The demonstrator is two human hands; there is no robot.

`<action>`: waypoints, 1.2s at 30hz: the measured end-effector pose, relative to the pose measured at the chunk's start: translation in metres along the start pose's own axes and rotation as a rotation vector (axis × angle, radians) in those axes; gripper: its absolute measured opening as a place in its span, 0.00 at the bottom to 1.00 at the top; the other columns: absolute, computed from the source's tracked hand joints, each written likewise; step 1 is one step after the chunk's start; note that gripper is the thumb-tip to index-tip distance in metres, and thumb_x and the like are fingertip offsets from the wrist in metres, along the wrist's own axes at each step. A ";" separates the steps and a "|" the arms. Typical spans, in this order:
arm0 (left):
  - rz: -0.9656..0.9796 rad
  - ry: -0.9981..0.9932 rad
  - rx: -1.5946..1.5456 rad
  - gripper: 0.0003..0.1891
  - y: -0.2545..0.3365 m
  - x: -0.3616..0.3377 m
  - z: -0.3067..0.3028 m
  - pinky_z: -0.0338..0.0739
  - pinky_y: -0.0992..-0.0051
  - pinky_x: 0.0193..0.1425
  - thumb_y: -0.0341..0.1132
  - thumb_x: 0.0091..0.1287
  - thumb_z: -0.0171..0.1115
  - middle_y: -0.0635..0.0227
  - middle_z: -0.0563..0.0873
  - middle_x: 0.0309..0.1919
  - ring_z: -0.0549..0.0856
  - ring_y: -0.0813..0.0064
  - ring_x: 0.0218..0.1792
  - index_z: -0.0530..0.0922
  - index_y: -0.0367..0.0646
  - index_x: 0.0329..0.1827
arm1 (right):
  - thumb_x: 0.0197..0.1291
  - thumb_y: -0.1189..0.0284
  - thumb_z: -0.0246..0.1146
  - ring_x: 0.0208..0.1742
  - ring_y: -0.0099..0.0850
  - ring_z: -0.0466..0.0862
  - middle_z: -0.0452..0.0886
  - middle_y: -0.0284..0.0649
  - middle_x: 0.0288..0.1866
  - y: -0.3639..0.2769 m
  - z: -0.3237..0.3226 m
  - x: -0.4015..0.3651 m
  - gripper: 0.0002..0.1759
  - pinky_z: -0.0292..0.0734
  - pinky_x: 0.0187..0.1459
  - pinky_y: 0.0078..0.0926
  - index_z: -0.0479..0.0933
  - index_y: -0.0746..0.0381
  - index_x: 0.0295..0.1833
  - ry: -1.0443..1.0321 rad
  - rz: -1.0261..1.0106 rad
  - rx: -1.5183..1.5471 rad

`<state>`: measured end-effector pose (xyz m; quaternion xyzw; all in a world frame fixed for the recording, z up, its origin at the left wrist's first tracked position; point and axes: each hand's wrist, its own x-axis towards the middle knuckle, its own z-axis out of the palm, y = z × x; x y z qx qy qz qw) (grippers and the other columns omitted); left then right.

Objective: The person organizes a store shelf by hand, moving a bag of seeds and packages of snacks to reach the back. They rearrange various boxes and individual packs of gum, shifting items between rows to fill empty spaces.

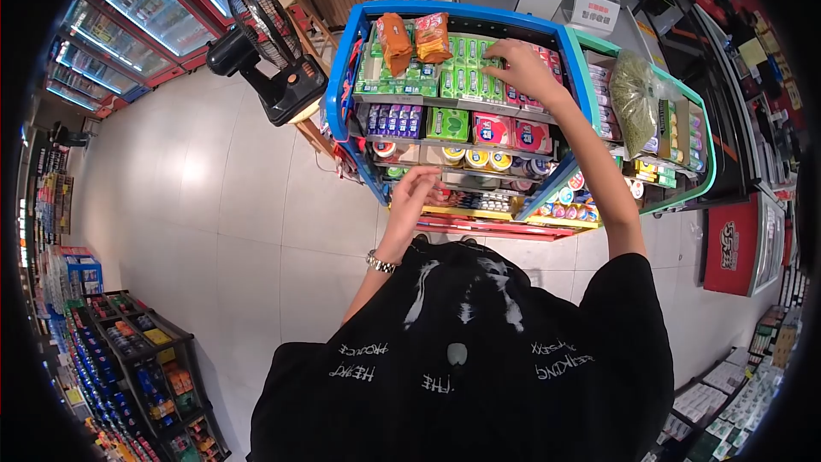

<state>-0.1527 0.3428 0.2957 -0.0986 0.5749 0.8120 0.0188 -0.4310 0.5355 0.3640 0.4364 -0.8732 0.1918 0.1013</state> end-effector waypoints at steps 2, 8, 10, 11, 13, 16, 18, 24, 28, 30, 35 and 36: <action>0.006 -0.007 -0.007 0.12 -0.002 0.001 -0.001 0.79 0.80 0.45 0.37 0.76 0.55 0.66 0.83 0.38 0.84 0.79 0.36 0.78 0.38 0.54 | 0.57 0.65 0.68 0.54 0.42 0.81 0.85 0.43 0.50 0.009 0.007 -0.001 0.15 0.73 0.59 0.40 0.84 0.63 0.45 0.074 -0.021 0.004; -0.006 -0.024 0.014 0.12 0.001 0.000 0.004 0.79 0.80 0.45 0.38 0.76 0.55 0.67 0.83 0.38 0.84 0.80 0.36 0.78 0.39 0.54 | 0.57 0.68 0.67 0.52 0.45 0.82 0.85 0.47 0.49 0.009 0.007 0.000 0.15 0.76 0.57 0.40 0.83 0.66 0.47 0.110 0.088 0.039; -0.003 -0.028 0.021 0.12 0.001 0.000 0.004 0.79 0.80 0.45 0.38 0.76 0.55 0.67 0.83 0.38 0.84 0.80 0.37 0.78 0.39 0.54 | 0.58 0.67 0.67 0.52 0.47 0.83 0.85 0.49 0.49 0.009 0.008 0.001 0.15 0.76 0.56 0.40 0.83 0.66 0.47 0.104 0.113 0.083; 0.000 -0.031 0.027 0.13 0.000 0.000 0.003 0.79 0.80 0.45 0.38 0.76 0.55 0.67 0.84 0.38 0.84 0.80 0.37 0.77 0.39 0.54 | 0.58 0.67 0.67 0.52 0.47 0.83 0.85 0.49 0.49 0.009 0.008 0.001 0.15 0.76 0.56 0.40 0.83 0.66 0.47 0.104 0.113 0.084; 0.004 -0.035 0.026 0.12 -0.001 -0.001 0.002 0.79 0.80 0.45 0.38 0.76 0.55 0.66 0.84 0.38 0.84 0.80 0.37 0.77 0.39 0.54 | 0.58 0.64 0.68 0.55 0.47 0.81 0.84 0.50 0.51 0.004 0.008 0.004 0.19 0.75 0.58 0.40 0.82 0.65 0.51 0.086 0.169 0.080; 0.009 -0.041 0.027 0.12 -0.003 0.000 0.001 0.79 0.80 0.45 0.37 0.76 0.54 0.66 0.84 0.38 0.84 0.80 0.37 0.77 0.38 0.53 | 0.57 0.59 0.69 0.59 0.47 0.79 0.81 0.50 0.55 -0.018 0.015 0.014 0.26 0.73 0.61 0.41 0.78 0.65 0.56 0.222 0.027 0.095; 0.008 -0.043 0.033 0.12 -0.003 0.000 0.001 0.79 0.80 0.45 0.37 0.77 0.54 0.66 0.84 0.38 0.84 0.80 0.37 0.77 0.38 0.53 | 0.54 0.55 0.72 0.62 0.47 0.76 0.79 0.51 0.58 -0.023 0.024 0.027 0.34 0.71 0.64 0.42 0.75 0.65 0.60 0.145 0.035 0.147; -0.005 -0.046 0.042 0.12 -0.003 -0.001 0.000 0.79 0.79 0.45 0.37 0.77 0.54 0.65 0.84 0.38 0.84 0.79 0.37 0.77 0.38 0.53 | 0.47 0.54 0.75 0.61 0.50 0.76 0.78 0.52 0.57 -0.012 0.044 0.051 0.38 0.71 0.63 0.43 0.73 0.65 0.60 -0.010 0.102 0.190; 0.012 -0.045 0.042 0.12 -0.004 -0.005 -0.003 0.78 0.79 0.47 0.37 0.77 0.53 0.65 0.84 0.38 0.83 0.79 0.37 0.77 0.38 0.53 | 0.46 0.54 0.75 0.60 0.47 0.75 0.79 0.50 0.55 -0.008 0.031 0.048 0.35 0.71 0.63 0.42 0.74 0.63 0.56 -0.034 0.088 0.190; 0.013 -0.041 0.047 0.12 -0.004 -0.006 -0.005 0.78 0.79 0.47 0.37 0.77 0.53 0.65 0.84 0.38 0.83 0.79 0.38 0.77 0.38 0.53 | 0.44 0.55 0.75 0.60 0.45 0.75 0.81 0.46 0.53 -0.007 0.017 0.041 0.33 0.72 0.61 0.42 0.76 0.62 0.52 -0.023 0.067 -0.004; 0.001 -0.044 0.053 0.12 -0.008 -0.005 -0.006 0.78 0.78 0.47 0.37 0.77 0.53 0.66 0.83 0.38 0.83 0.79 0.38 0.77 0.38 0.53 | 0.47 0.54 0.73 0.60 0.38 0.75 0.83 0.41 0.51 -0.001 0.005 0.020 0.25 0.63 0.64 0.37 0.84 0.62 0.45 0.061 0.104 -0.205; 0.000 -0.046 0.054 0.12 -0.007 -0.005 -0.005 0.78 0.78 0.47 0.37 0.77 0.53 0.66 0.83 0.38 0.83 0.79 0.38 0.77 0.38 0.53 | 0.47 0.54 0.73 0.60 0.38 0.75 0.83 0.41 0.51 0.000 0.006 0.017 0.25 0.63 0.64 0.37 0.84 0.62 0.45 0.061 0.106 -0.205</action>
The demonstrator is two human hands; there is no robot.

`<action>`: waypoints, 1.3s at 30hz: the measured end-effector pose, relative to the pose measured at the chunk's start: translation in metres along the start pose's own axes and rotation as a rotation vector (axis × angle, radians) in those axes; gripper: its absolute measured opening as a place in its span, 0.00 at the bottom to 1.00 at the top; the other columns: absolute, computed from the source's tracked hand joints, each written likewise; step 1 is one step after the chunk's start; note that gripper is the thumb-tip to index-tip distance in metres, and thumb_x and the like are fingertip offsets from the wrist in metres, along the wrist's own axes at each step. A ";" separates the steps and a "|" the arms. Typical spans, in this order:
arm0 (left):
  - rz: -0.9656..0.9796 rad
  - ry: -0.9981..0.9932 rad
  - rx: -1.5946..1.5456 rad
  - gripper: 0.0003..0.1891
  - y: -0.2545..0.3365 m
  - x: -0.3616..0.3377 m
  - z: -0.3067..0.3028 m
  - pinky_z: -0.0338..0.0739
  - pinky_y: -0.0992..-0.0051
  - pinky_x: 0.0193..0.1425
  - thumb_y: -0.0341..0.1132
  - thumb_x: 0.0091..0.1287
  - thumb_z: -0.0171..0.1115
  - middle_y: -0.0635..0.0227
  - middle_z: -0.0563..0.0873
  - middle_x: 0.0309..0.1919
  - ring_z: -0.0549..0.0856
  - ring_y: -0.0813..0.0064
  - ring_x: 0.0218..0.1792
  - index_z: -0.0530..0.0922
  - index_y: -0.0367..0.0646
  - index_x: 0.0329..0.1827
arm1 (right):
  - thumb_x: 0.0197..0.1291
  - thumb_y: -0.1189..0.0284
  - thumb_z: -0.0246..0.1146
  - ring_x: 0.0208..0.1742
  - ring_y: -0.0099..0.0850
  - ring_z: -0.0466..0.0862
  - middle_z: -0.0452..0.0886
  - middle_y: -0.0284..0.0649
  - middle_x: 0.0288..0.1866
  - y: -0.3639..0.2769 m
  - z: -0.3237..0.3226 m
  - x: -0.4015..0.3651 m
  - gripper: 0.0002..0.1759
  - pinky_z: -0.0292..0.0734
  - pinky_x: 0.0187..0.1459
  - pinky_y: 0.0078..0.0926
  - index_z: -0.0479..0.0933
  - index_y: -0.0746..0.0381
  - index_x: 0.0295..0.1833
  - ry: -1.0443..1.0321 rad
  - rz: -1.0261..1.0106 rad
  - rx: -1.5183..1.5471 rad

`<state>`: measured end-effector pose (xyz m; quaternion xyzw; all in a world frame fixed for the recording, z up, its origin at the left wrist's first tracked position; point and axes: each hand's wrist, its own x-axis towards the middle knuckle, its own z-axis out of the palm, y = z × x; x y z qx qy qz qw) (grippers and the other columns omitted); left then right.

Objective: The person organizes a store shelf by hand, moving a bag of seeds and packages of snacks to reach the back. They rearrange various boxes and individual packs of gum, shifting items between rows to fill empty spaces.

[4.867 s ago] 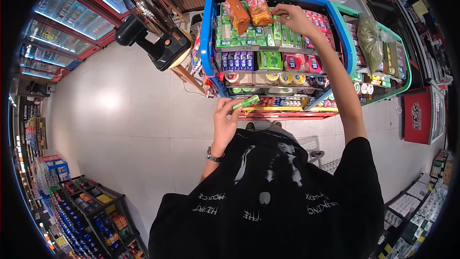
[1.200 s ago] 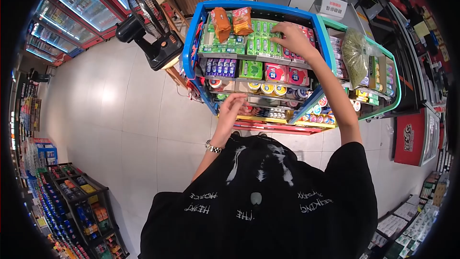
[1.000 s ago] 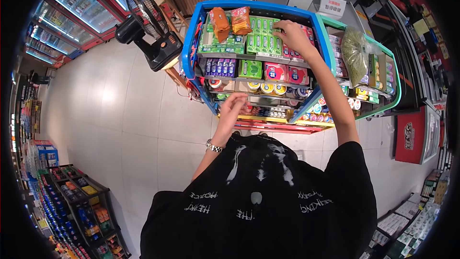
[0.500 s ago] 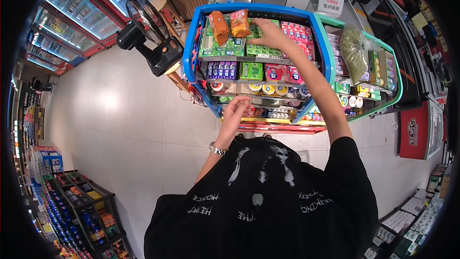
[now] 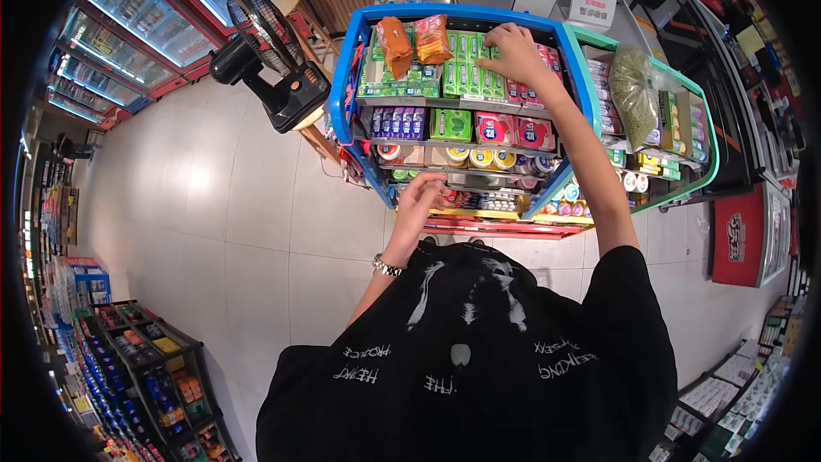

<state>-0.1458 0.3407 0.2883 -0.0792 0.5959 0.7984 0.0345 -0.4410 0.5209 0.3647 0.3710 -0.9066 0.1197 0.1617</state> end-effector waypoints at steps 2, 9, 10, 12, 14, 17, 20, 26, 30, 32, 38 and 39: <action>-0.008 -0.010 0.018 0.12 0.002 0.000 0.002 0.78 0.79 0.47 0.38 0.77 0.53 0.67 0.83 0.38 0.83 0.80 0.38 0.78 0.39 0.53 | 0.49 0.54 0.72 0.61 0.38 0.74 0.83 0.41 0.52 0.000 0.003 -0.006 0.27 0.63 0.64 0.38 0.83 0.63 0.48 -0.019 0.054 0.051; -0.008 -0.064 0.029 0.12 0.001 0.000 0.010 0.77 0.80 0.46 0.38 0.76 0.54 0.68 0.83 0.39 0.83 0.80 0.39 0.78 0.39 0.53 | 0.59 0.55 0.65 0.69 0.40 0.72 0.81 0.39 0.58 0.004 0.020 -0.018 0.23 0.61 0.69 0.46 0.81 0.56 0.55 0.185 -0.128 -0.061; -0.016 -0.074 0.037 0.12 0.001 0.001 0.012 0.77 0.80 0.46 0.38 0.76 0.54 0.68 0.83 0.39 0.83 0.80 0.38 0.78 0.39 0.53 | 0.61 0.55 0.64 0.70 0.41 0.71 0.80 0.39 0.60 0.003 0.018 -0.020 0.21 0.60 0.70 0.47 0.81 0.55 0.55 0.132 -0.079 -0.059; -0.025 -0.083 0.046 0.12 0.000 0.002 0.013 0.77 0.80 0.46 0.38 0.77 0.54 0.68 0.83 0.39 0.83 0.80 0.38 0.78 0.39 0.53 | 0.63 0.55 0.63 0.71 0.41 0.70 0.79 0.38 0.62 0.003 0.018 -0.020 0.20 0.59 0.70 0.49 0.81 0.53 0.56 0.079 -0.030 -0.054; -0.024 -0.092 0.036 0.12 -0.001 0.002 0.013 0.77 0.80 0.46 0.37 0.77 0.53 0.68 0.83 0.39 0.83 0.80 0.38 0.78 0.39 0.53 | 0.62 0.55 0.63 0.70 0.42 0.71 0.79 0.39 0.62 0.006 0.020 -0.019 0.21 0.60 0.70 0.48 0.80 0.55 0.56 0.078 0.004 -0.035; -0.018 -0.081 0.040 0.12 -0.003 0.000 0.011 0.77 0.80 0.46 0.36 0.76 0.53 0.67 0.83 0.39 0.83 0.80 0.38 0.78 0.39 0.53 | 0.61 0.55 0.64 0.69 0.42 0.71 0.79 0.41 0.61 0.004 0.027 -0.020 0.22 0.60 0.70 0.46 0.80 0.57 0.54 0.128 -0.003 -0.035; -0.002 -0.049 0.061 0.12 -0.002 0.000 0.008 0.78 0.79 0.45 0.37 0.76 0.53 0.66 0.84 0.39 0.83 0.80 0.38 0.78 0.38 0.53 | 0.60 0.54 0.65 0.66 0.42 0.73 0.79 0.43 0.58 0.002 0.030 -0.019 0.23 0.62 0.68 0.44 0.79 0.60 0.52 0.184 -0.034 -0.063; 0.204 0.095 0.188 0.10 0.005 0.011 -0.005 0.77 0.81 0.36 0.32 0.74 0.56 0.67 0.83 0.37 0.82 0.82 0.32 0.77 0.38 0.54 | 0.59 0.55 0.65 0.60 0.45 0.75 0.79 0.46 0.54 -0.014 0.020 -0.015 0.26 0.66 0.64 0.42 0.76 0.63 0.55 0.171 0.020 0.027; 0.567 0.349 0.469 0.11 0.063 0.048 -0.011 0.75 0.81 0.32 0.31 0.68 0.65 0.68 0.82 0.36 0.80 0.82 0.30 0.78 0.38 0.50 | 0.63 0.52 0.63 0.57 0.47 0.79 0.81 0.50 0.53 -0.043 0.018 0.010 0.31 0.72 0.60 0.41 0.73 0.66 0.60 0.340 0.111 0.331; 0.722 0.455 0.612 0.12 0.106 0.070 -0.013 0.75 0.80 0.31 0.31 0.65 0.68 0.65 0.81 0.36 0.81 0.80 0.29 0.78 0.38 0.49 | 0.62 0.44 0.61 0.51 0.49 0.83 0.83 0.53 0.48 -0.066 0.003 0.025 0.40 0.77 0.53 0.41 0.69 0.68 0.64 0.216 0.458 0.578; 0.532 0.539 1.162 0.36 0.140 0.167 -0.035 0.80 0.64 0.48 0.55 0.56 0.73 0.49 0.83 0.45 0.86 0.54 0.43 0.74 0.33 0.56 | 0.45 0.36 0.68 0.47 0.54 0.86 0.85 0.56 0.44 -0.089 0.014 0.046 0.52 0.80 0.48 0.44 0.67 0.70 0.61 0.054 0.499 0.461; 0.454 0.444 1.135 0.41 0.141 0.173 -0.033 0.79 0.60 0.53 0.57 0.54 0.73 0.43 0.83 0.49 0.85 0.49 0.50 0.70 0.32 0.59 | 0.44 0.38 0.69 0.47 0.53 0.86 0.85 0.57 0.44 -0.089 0.020 0.046 0.51 0.80 0.49 0.43 0.68 0.69 0.61 0.075 0.468 0.498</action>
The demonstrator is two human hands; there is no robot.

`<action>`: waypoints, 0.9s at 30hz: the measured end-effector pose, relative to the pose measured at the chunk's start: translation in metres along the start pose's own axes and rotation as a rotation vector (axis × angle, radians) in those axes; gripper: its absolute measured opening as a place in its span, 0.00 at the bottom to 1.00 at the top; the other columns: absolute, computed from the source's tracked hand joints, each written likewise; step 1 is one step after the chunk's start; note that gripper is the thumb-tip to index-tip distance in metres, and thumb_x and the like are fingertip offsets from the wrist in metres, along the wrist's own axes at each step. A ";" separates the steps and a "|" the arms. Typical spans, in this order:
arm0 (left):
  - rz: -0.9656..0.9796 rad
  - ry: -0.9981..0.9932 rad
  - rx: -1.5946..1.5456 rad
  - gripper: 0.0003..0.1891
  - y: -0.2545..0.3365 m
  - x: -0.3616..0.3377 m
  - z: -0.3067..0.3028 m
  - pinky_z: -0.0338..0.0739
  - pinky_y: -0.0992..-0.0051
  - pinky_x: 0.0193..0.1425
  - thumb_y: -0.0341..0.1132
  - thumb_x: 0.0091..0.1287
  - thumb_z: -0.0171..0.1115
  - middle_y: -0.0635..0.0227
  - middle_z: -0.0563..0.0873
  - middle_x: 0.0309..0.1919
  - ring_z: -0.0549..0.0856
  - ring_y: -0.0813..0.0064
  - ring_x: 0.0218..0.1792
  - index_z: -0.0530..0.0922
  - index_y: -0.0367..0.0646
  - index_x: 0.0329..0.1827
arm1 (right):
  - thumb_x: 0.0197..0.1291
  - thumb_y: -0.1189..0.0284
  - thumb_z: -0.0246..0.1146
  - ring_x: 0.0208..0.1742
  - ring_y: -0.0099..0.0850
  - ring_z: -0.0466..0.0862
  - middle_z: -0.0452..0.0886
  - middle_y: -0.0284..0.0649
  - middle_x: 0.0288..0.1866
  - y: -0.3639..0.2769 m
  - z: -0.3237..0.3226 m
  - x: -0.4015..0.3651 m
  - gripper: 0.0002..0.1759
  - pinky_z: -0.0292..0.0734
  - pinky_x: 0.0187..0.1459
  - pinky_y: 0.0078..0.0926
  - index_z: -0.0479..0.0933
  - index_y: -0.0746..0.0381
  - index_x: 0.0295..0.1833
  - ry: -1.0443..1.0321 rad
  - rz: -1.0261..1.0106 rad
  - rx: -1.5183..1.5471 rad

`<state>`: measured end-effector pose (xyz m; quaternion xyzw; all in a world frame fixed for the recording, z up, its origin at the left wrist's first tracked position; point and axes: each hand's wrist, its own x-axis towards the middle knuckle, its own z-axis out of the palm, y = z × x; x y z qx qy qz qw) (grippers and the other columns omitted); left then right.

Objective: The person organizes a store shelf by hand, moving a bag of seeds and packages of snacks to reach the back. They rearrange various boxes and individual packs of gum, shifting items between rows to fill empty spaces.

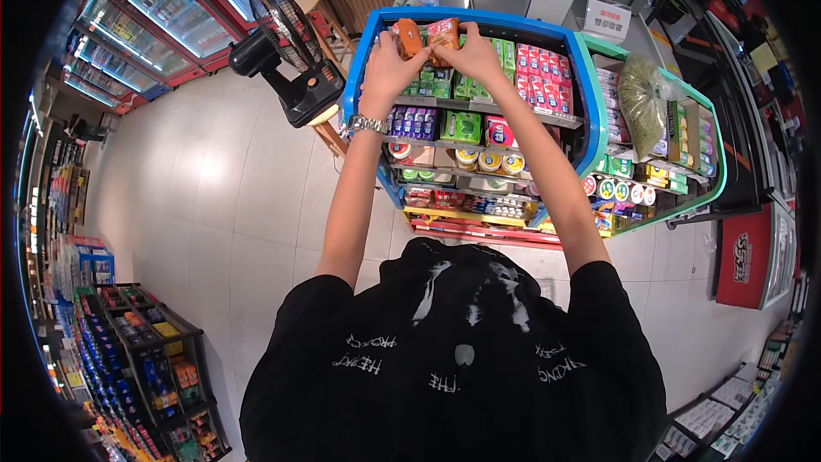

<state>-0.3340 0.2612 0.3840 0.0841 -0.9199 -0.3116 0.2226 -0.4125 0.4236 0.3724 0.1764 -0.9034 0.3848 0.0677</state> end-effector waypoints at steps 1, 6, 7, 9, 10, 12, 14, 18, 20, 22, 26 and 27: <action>0.005 -0.001 -0.002 0.41 -0.001 0.002 0.005 0.79 0.60 0.53 0.57 0.54 0.73 0.43 0.83 0.49 0.85 0.49 0.50 0.70 0.32 0.59 | 0.43 0.40 0.70 0.48 0.53 0.86 0.85 0.57 0.44 0.004 0.004 0.001 0.51 0.80 0.49 0.42 0.68 0.69 0.61 0.005 -0.030 0.040; 0.063 0.136 0.054 0.31 0.013 -0.003 0.017 0.81 0.57 0.45 0.46 0.54 0.69 0.43 0.85 0.39 0.86 0.48 0.41 0.72 0.31 0.55 | 0.42 0.43 0.73 0.44 0.44 0.88 0.85 0.55 0.45 0.016 0.002 0.002 0.44 0.83 0.44 0.37 0.75 0.71 0.54 -0.035 0.111 0.227; 0.027 0.180 0.095 0.30 0.016 -0.004 0.018 0.81 0.56 0.44 0.45 0.55 0.68 0.43 0.86 0.37 0.87 0.48 0.40 0.74 0.31 0.54 | 0.42 0.43 0.73 0.44 0.44 0.88 0.85 0.55 0.45 0.017 -0.004 0.000 0.44 0.83 0.44 0.37 0.75 0.71 0.54 -0.025 0.113 0.226; 0.036 0.218 0.076 0.27 0.018 -0.001 0.018 0.81 0.56 0.44 0.45 0.56 0.67 0.43 0.86 0.35 0.87 0.47 0.38 0.75 0.31 0.51 | 0.45 0.49 0.74 0.38 0.36 0.90 0.85 0.56 0.44 0.023 -0.015 -0.006 0.41 0.86 0.34 0.29 0.76 0.74 0.52 -0.114 0.240 0.521; 0.032 0.236 -0.006 0.26 0.019 0.000 0.017 0.80 0.55 0.44 0.44 0.56 0.67 0.43 0.86 0.35 0.86 0.47 0.38 0.76 0.31 0.51 | 0.48 0.55 0.74 0.35 0.32 0.90 0.84 0.56 0.42 0.028 -0.018 -0.007 0.38 0.86 0.29 0.22 0.75 0.78 0.52 -0.076 0.226 0.620; 0.045 0.254 -0.090 0.26 0.028 0.002 0.015 0.80 0.54 0.45 0.42 0.58 0.66 0.42 0.86 0.37 0.86 0.47 0.39 0.74 0.31 0.54 | 0.49 0.56 0.74 0.35 0.32 0.90 0.85 0.54 0.42 0.043 -0.036 -0.011 0.36 0.87 0.30 0.23 0.75 0.78 0.52 -0.005 0.222 0.640; 0.111 0.295 -0.155 0.27 0.049 0.004 0.019 0.80 0.55 0.46 0.41 0.59 0.66 0.42 0.85 0.39 0.86 0.46 0.40 0.73 0.30 0.56 | 0.51 0.58 0.73 0.36 0.31 0.89 0.85 0.52 0.39 0.057 -0.056 -0.018 0.33 0.86 0.31 0.23 0.77 0.78 0.49 0.140 0.179 0.643; 0.229 0.201 -0.207 0.29 0.088 -0.003 0.054 0.80 0.55 0.45 0.39 0.61 0.64 0.41 0.84 0.42 0.85 0.45 0.42 0.68 0.31 0.62 | 0.47 0.53 0.73 0.38 0.48 0.86 0.84 0.57 0.34 0.070 -0.107 -0.041 0.31 0.81 0.42 0.42 0.77 0.73 0.41 0.430 0.076 0.048; 0.273 0.051 -0.208 0.30 0.109 -0.009 0.077 0.81 0.55 0.43 0.39 0.62 0.64 0.40 0.84 0.40 0.86 0.43 0.41 0.66 0.32 0.63 | 0.48 0.52 0.73 0.37 0.52 0.84 0.83 0.55 0.34 0.085 -0.116 -0.050 0.30 0.79 0.41 0.46 0.76 0.70 0.39 0.475 0.071 -0.081; 0.325 -0.024 -0.203 0.31 0.122 -0.015 0.104 0.81 0.54 0.42 0.40 0.62 0.65 0.39 0.84 0.37 0.85 0.42 0.40 0.65 0.32 0.63 | 0.49 0.52 0.72 0.37 0.52 0.84 0.82 0.56 0.35 0.089 -0.116 -0.057 0.29 0.79 0.40 0.47 0.76 0.70 0.40 0.488 0.068 -0.126; 0.354 -0.176 -0.152 0.34 0.123 -0.021 0.131 0.80 0.54 0.47 0.42 0.60 0.68 0.39 0.84 0.39 0.84 0.41 0.42 0.63 0.31 0.63 | 0.54 0.54 0.70 0.37 0.50 0.85 0.82 0.51 0.36 0.066 -0.117 -0.080 0.26 0.79 0.36 0.45 0.76 0.68 0.40 0.469 0.123 -0.379; 0.385 -0.197 -0.132 0.35 0.122 -0.022 0.130 0.79 0.54 0.49 0.43 0.60 0.69 0.39 0.83 0.41 0.83 0.41 0.44 0.63 0.31 0.63 | 0.55 0.54 0.70 0.36 0.49 0.86 0.82 0.49 0.36 0.064 -0.116 -0.084 0.25 0.80 0.35 0.44 0.76 0.67 0.40 0.439 0.164 -0.493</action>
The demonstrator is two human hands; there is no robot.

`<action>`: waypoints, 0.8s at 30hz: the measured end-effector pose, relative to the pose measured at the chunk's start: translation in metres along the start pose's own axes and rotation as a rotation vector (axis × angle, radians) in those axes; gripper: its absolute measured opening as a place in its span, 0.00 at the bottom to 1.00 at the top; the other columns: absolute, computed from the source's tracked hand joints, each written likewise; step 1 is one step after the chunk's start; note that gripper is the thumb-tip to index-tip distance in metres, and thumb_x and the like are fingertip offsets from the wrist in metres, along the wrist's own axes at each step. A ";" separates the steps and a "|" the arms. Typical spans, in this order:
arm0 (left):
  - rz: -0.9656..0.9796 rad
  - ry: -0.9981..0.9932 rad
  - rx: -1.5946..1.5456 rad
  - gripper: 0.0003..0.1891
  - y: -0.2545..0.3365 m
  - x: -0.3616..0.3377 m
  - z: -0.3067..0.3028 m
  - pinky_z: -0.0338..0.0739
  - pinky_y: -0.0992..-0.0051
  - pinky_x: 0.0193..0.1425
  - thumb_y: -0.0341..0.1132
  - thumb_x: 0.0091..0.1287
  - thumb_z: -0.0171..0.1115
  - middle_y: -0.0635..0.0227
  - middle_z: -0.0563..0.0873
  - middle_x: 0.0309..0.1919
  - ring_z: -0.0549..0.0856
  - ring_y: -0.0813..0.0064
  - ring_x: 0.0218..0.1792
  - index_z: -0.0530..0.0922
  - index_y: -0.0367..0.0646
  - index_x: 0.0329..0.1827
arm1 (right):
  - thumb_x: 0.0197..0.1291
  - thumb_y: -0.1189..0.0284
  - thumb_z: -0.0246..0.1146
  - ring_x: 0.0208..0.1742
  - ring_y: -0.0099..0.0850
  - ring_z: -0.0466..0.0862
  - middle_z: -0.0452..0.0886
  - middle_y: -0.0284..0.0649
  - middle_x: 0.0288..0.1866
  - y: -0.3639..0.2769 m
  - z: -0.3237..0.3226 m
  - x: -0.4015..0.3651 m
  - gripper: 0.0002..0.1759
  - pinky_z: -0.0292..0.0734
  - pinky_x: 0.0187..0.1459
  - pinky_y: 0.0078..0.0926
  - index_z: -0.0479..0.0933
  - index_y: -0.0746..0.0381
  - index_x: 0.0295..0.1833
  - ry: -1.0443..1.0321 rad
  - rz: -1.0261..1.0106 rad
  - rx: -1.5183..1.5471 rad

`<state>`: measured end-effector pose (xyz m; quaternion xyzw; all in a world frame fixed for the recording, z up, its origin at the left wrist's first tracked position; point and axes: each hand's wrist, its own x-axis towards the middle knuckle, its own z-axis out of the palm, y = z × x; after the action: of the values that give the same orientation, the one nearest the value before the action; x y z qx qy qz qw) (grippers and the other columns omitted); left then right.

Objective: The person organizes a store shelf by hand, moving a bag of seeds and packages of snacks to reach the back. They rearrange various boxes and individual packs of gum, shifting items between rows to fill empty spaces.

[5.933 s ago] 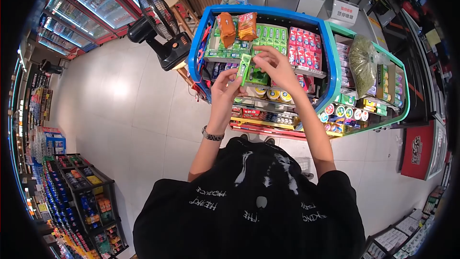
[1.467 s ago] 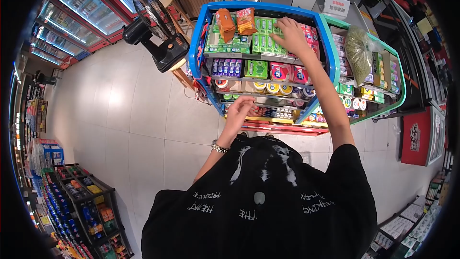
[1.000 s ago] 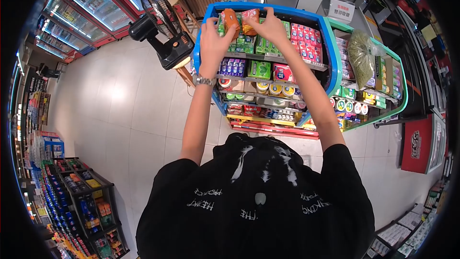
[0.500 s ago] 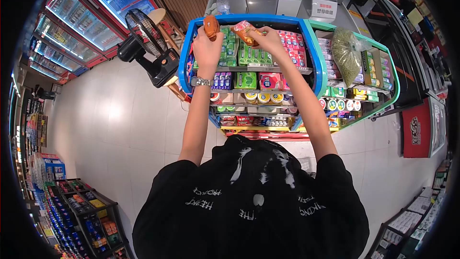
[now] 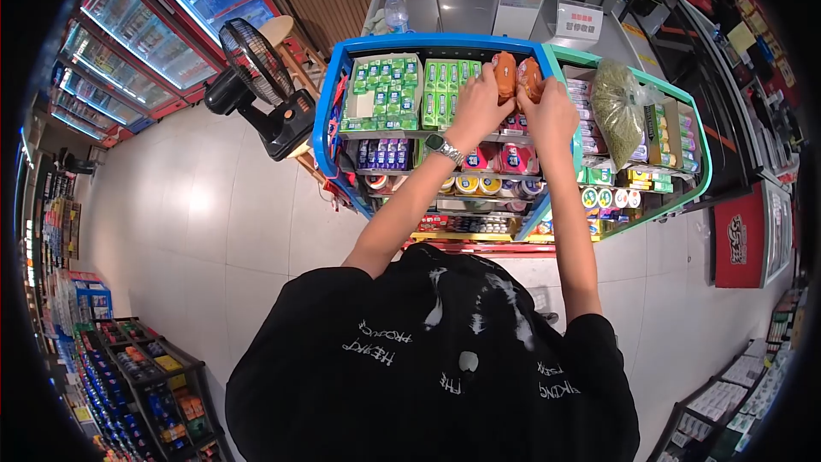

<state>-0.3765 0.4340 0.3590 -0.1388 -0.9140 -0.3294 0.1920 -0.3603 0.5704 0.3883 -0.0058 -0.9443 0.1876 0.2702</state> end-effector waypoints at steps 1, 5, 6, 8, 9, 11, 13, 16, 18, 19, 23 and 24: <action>-0.003 -0.002 0.002 0.35 -0.003 0.000 -0.002 0.79 0.54 0.49 0.43 0.60 0.69 0.39 0.83 0.41 0.83 0.41 0.44 0.63 0.31 0.63 | 0.57 0.54 0.69 0.37 0.46 0.86 0.81 0.47 0.35 0.003 0.002 -0.003 0.23 0.80 0.34 0.42 0.76 0.65 0.39 -0.021 -0.021 -0.088; 0.050 -0.054 -0.169 0.30 -0.023 -0.004 -0.018 0.76 0.60 0.56 0.48 0.63 0.66 0.46 0.83 0.49 0.82 0.48 0.48 0.75 0.32 0.60 | 0.58 0.56 0.68 0.37 0.45 0.85 0.80 0.46 0.35 0.006 0.007 -0.009 0.20 0.80 0.33 0.41 0.77 0.64 0.41 0.063 -0.095 -0.098; 0.045 -0.051 -0.165 0.30 -0.029 -0.001 -0.021 0.76 0.60 0.56 0.48 0.63 0.66 0.46 0.83 0.49 0.82 0.48 0.48 0.75 0.32 0.60 | 0.59 0.58 0.68 0.37 0.43 0.85 0.80 0.44 0.35 0.002 0.003 -0.009 0.18 0.79 0.33 0.40 0.78 0.63 0.43 0.145 -0.106 -0.042; -0.068 -0.066 -0.178 0.26 -0.044 0.008 -0.031 0.74 0.58 0.58 0.46 0.62 0.67 0.48 0.82 0.47 0.80 0.50 0.51 0.78 0.33 0.54 | 0.60 0.60 0.67 0.36 0.41 0.84 0.80 0.43 0.35 -0.005 0.001 -0.011 0.16 0.79 0.32 0.38 0.78 0.62 0.44 0.228 -0.122 0.021; 0.041 0.021 0.002 0.25 -0.051 0.009 -0.034 0.75 0.58 0.57 0.42 0.59 0.70 0.50 0.81 0.45 0.80 0.51 0.51 0.78 0.35 0.54 | 0.61 0.63 0.67 0.35 0.40 0.84 0.79 0.42 0.36 -0.010 0.000 -0.013 0.14 0.78 0.32 0.37 0.79 0.61 0.46 0.271 -0.126 0.164; 0.053 -0.062 0.117 0.25 -0.063 0.018 -0.038 0.75 0.58 0.58 0.40 0.57 0.70 0.54 0.80 0.46 0.79 0.52 0.52 0.78 0.36 0.55 | 0.60 0.72 0.65 0.32 0.36 0.83 0.78 0.39 0.33 -0.013 0.008 -0.017 0.10 0.76 0.30 0.33 0.80 0.60 0.47 0.329 -0.165 0.409; 0.060 -0.250 0.239 0.30 -0.065 0.028 -0.042 0.74 0.60 0.61 0.38 0.52 0.73 0.56 0.79 0.52 0.78 0.54 0.56 0.77 0.38 0.59 | 0.60 0.73 0.65 0.31 0.35 0.82 0.77 0.38 0.32 -0.017 0.017 -0.031 0.10 0.76 0.30 0.32 0.80 0.60 0.47 0.274 -0.217 0.447; 0.122 -0.332 0.273 0.34 -0.069 0.040 -0.032 0.74 0.61 0.62 0.39 0.49 0.75 0.56 0.79 0.54 0.77 0.55 0.58 0.76 0.38 0.61 | 0.58 0.77 0.64 0.28 0.33 0.81 0.77 0.38 0.28 -0.009 0.045 -0.041 0.10 0.76 0.29 0.30 0.80 0.61 0.46 0.259 -0.308 0.491; 0.106 -0.371 0.275 0.36 -0.069 0.046 -0.033 0.74 0.62 0.63 0.39 0.48 0.75 0.57 0.79 0.57 0.77 0.56 0.59 0.75 0.38 0.63 | 0.57 0.79 0.64 0.27 0.33 0.81 0.78 0.39 0.28 -0.002 0.054 -0.047 0.11 0.77 0.30 0.30 0.80 0.63 0.48 0.296 -0.359 0.505; 0.118 -0.377 0.289 0.36 -0.068 0.047 -0.035 0.74 0.62 0.63 0.38 0.48 0.75 0.57 0.80 0.56 0.77 0.56 0.59 0.75 0.37 0.63 | 0.58 0.79 0.64 0.24 0.33 0.81 0.80 0.40 0.28 -0.001 0.057 -0.049 0.14 0.77 0.28 0.30 0.78 0.65 0.51 0.287 -0.304 0.561; 0.133 -0.352 0.246 0.34 -0.072 0.043 -0.032 0.74 0.61 0.63 0.37 0.49 0.75 0.56 0.80 0.55 0.78 0.57 0.59 0.75 0.37 0.62 | 0.59 0.78 0.64 0.23 0.30 0.82 0.80 0.40 0.25 0.001 0.056 -0.049 0.17 0.77 0.25 0.28 0.76 0.65 0.55 0.212 -0.182 0.620; 0.153 -0.311 0.221 0.33 -0.075 0.041 -0.030 0.74 0.61 0.63 0.36 0.50 0.75 0.56 0.80 0.55 0.79 0.56 0.58 0.75 0.38 0.61 | 0.59 0.78 0.64 0.23 0.30 0.82 0.80 0.40 0.25 0.002 0.057 -0.050 0.17 0.77 0.25 0.28 0.76 0.65 0.55 0.209 -0.183 0.624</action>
<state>-0.4337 0.3641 0.3572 -0.2350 -0.9500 -0.1865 0.0872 -0.3474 0.5463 0.3175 0.1426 -0.8052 0.4409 0.3700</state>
